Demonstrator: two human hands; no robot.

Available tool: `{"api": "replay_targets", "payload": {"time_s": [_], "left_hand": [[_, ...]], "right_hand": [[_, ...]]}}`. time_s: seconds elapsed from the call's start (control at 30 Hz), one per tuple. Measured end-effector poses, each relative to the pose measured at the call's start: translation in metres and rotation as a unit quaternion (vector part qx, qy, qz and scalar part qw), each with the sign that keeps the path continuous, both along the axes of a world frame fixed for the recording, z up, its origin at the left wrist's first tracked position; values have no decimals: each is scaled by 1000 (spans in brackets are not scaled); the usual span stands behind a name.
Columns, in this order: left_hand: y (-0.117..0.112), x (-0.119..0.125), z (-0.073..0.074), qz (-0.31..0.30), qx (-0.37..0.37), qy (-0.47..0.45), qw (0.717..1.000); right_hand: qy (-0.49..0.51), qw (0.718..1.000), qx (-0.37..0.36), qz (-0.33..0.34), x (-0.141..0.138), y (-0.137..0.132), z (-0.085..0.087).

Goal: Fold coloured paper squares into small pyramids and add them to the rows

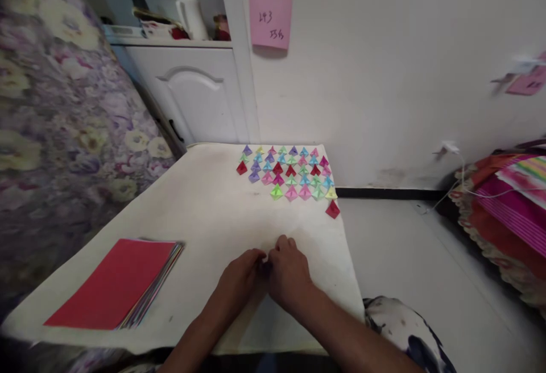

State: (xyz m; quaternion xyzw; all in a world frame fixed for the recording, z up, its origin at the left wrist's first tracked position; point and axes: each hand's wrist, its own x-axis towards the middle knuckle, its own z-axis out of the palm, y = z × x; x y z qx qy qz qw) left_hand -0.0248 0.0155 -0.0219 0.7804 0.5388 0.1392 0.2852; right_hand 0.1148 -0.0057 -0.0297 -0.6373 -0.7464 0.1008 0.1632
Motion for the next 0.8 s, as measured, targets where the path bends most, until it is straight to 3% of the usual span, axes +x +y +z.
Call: {"api": "replay_targets", "payload": {"time_s": [0.1, 0.2, 0.27, 0.33, 0.4, 0.47, 0.53, 0.8], "left_hand": [[3, -1, 2, 22, -14, -40, 999], [4, 1, 4, 77, -97, -172, 977], [3, 5, 4, 114, -218, -297, 923], [1, 11, 5, 128, -337, -405, 840], [-3, 18, 5, 111, -390, -492, 771], [-7, 24, 6, 90, -390, -562, 724], [-10, 27, 8, 85, -382, -600, 698], [-9, 31, 16, 105, -365, -667, 641]], "right_hand": [[18, 1000, 10, 22, 6, 1, 5], [47, 997, 38, 49, 16, 0, 14], [63, 994, 63, 59, 22, 0, 20], [83, 991, 79, 64, 26, -1, 23], [109, 988, 86, 67, 27, -1, 24], [136, 984, 91, 72, 27, -2, 23], [165, 979, 96, 75, 26, -3, 21], [290, 941, 164, 64, 25, -10, 26]]}}
